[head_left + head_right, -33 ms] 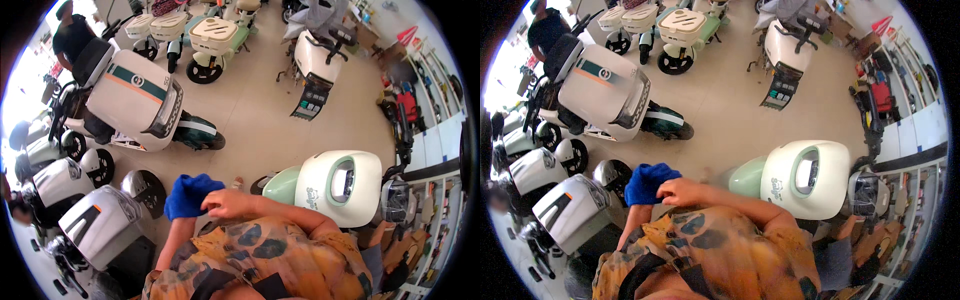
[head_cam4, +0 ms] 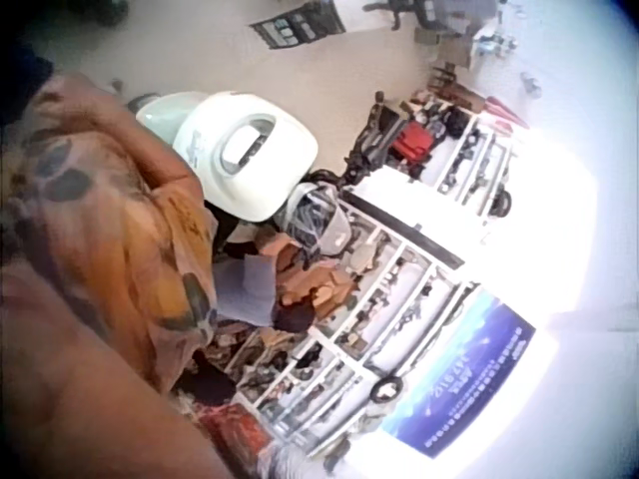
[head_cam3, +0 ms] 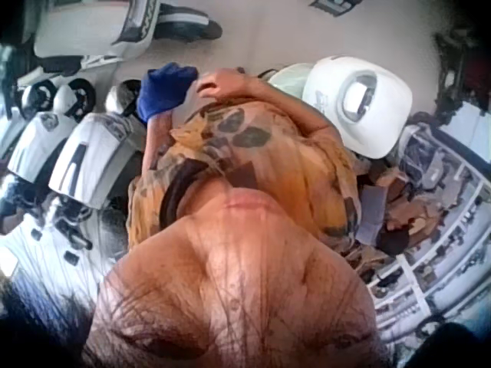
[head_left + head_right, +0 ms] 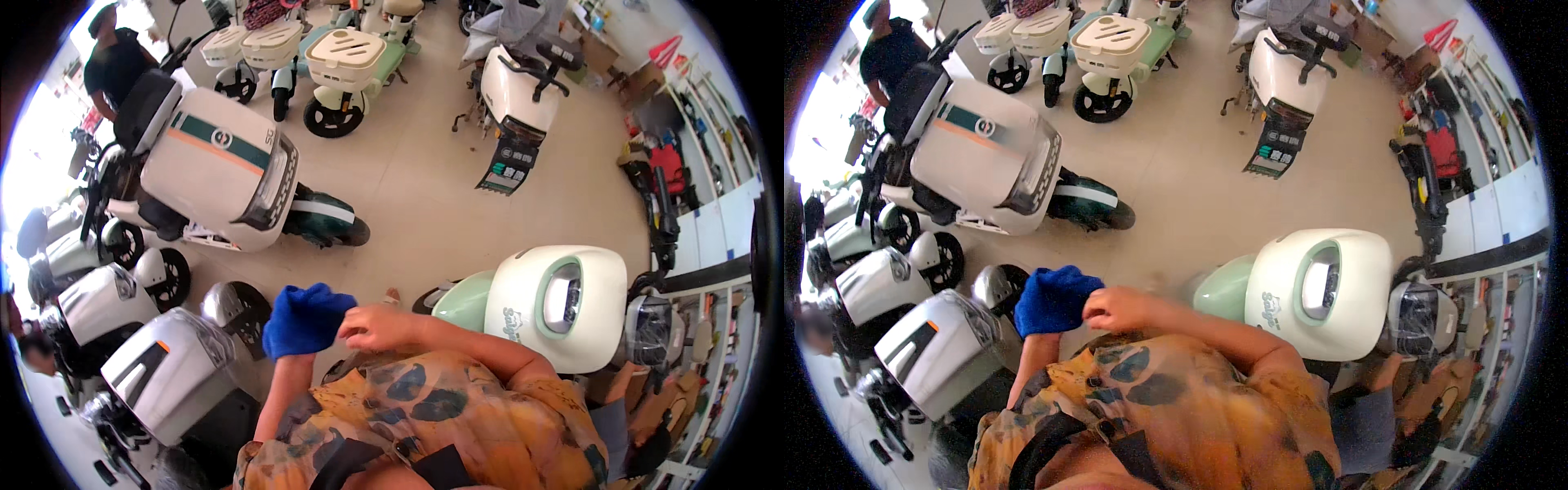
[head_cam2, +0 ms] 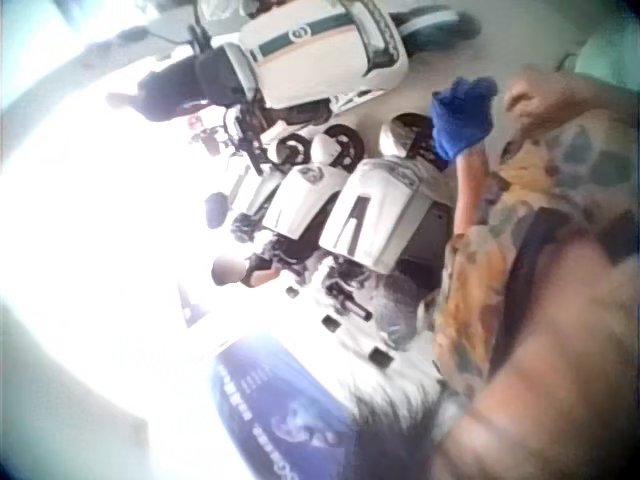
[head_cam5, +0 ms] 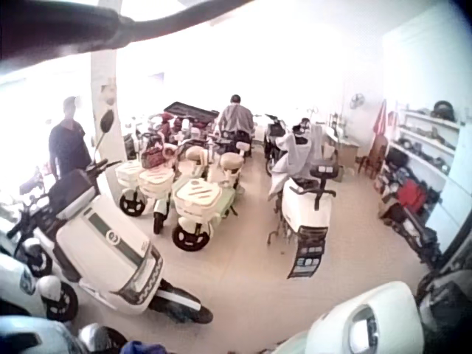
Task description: The person washes a blue cloth in a bucket of water, wrings it out, and wipes down the headlight housing, handlebars, and seat of a white electric scooter.
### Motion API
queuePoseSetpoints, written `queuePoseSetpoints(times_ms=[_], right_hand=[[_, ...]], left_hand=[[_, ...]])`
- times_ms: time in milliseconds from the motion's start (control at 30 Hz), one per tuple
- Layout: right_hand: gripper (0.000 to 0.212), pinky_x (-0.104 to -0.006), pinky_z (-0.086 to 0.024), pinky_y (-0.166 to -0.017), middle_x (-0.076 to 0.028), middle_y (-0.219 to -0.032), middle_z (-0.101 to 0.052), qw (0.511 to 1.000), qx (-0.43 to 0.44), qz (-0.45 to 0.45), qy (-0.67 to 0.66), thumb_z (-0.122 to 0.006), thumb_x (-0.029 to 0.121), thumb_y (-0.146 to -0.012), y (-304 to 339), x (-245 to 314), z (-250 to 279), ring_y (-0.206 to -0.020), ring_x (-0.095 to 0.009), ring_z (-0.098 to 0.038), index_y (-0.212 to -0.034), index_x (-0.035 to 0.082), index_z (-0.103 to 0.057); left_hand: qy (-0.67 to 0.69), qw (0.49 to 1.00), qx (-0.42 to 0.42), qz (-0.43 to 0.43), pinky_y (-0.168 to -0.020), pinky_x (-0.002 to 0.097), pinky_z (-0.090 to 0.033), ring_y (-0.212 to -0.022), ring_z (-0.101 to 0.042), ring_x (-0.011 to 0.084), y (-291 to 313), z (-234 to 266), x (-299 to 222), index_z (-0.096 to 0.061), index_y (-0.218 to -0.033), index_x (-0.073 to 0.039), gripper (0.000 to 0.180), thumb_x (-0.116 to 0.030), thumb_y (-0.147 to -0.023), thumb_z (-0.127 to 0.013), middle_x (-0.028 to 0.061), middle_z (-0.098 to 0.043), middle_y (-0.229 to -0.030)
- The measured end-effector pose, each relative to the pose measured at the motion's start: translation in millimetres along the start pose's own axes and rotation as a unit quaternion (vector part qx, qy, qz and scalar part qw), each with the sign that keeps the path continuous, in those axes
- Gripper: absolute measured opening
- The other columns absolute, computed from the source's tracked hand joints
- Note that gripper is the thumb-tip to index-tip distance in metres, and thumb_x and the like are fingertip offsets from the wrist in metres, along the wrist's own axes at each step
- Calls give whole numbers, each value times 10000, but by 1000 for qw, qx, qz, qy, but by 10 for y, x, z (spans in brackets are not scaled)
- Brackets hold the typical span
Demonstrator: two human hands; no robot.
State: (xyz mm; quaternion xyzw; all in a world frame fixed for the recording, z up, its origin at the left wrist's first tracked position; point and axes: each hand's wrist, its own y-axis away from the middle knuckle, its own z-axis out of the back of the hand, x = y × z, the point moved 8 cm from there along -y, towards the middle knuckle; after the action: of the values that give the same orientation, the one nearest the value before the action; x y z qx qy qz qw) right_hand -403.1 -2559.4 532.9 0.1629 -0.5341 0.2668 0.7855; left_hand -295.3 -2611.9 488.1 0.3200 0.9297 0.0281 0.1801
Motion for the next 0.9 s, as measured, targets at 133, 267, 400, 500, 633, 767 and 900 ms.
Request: queuePoseSetpoints(times_ms=[133,267,400,500,633,767,900], right_hand=[[266,-343,-492,-823,-114,-1082,-643,972,-52,-140,-179,-539,197,-920,114,-595,685,-962,-228,-625,-1109,29,-620],[361,-402,-467,-919,-152,-1087,-625,822,-155,-154,-527,-519,222,-927,28,-989,1208,-1036,-272,-604,-1211,2,-549],[455,-457,-452,-923,-172,-1076,-626,961,-273,-43,0,-590,239,-834,402,-1024,1916,-1050,-317,-605,-1209,-6,-511],[456,-464,-451,-906,-174,-1098,-625,955,-254,-115,105,-607,255,-808,293,-278,2584,-1059,-313,-606,-1179,5,-522],[402,-425,-436,-911,-136,-1130,-602,933,-274,-164,168,-554,280,-868,507,-450,2961,-1052,-272,-583,-1172,19,-528],[399,-420,-437,-907,-134,-1122,-603,908,-321,-210,168,-556,289,-869,708,-659,3401,-1046,-266,-583,-1163,21,-530],[396,-415,-438,-904,-131,-1114,-604,894,-347,-237,154,-557,298,-869,709,-898,3946,-1039,-261,-584,-1153,23,-533]], left_hand=[[-158,971,-116,-138,-818,517,-429,-832,-566,337,-569,-310,-668,-564,-873,-108,340,-353,-1005,-369,121,-624,-836],[-746,641,-68,-167,-967,461,-351,-1069,-521,288,-1394,-1199,-393,-569,-1082,-103,305,-359,-966,-452,133,-566,-1171],[-891,314,271,-185,-1091,376,-266,-1269,-438,307,-1962,-2037,537,-514,-1310,-104,470,-278,-876,-560,136,-462,-1395],[-849,464,210,-141,-1041,413,-363,-1244,-468,337,-2283,-1857,373,-522,-1283,-64,527,-73,-772,-651,153,-481,-1367],[-827,500,212,-145,-935,392,-456,-1096,-570,345,-2785,-1759,303,-590,-1162,-38,380,-7,-785,-621,159,-596,-1189],[-802,544,209,-129,-889,371,-471,-990,-614,336,-3412,-1764,291,-638,-1061,-25,268,10,-798,-601,158,-642,-1057],[-786,566,197,-152,-813,362,-491,-919,-621,331,-4165,-1720,251,-641,-1016,-27,196,-8,-826,-598,146,-646,-979]])
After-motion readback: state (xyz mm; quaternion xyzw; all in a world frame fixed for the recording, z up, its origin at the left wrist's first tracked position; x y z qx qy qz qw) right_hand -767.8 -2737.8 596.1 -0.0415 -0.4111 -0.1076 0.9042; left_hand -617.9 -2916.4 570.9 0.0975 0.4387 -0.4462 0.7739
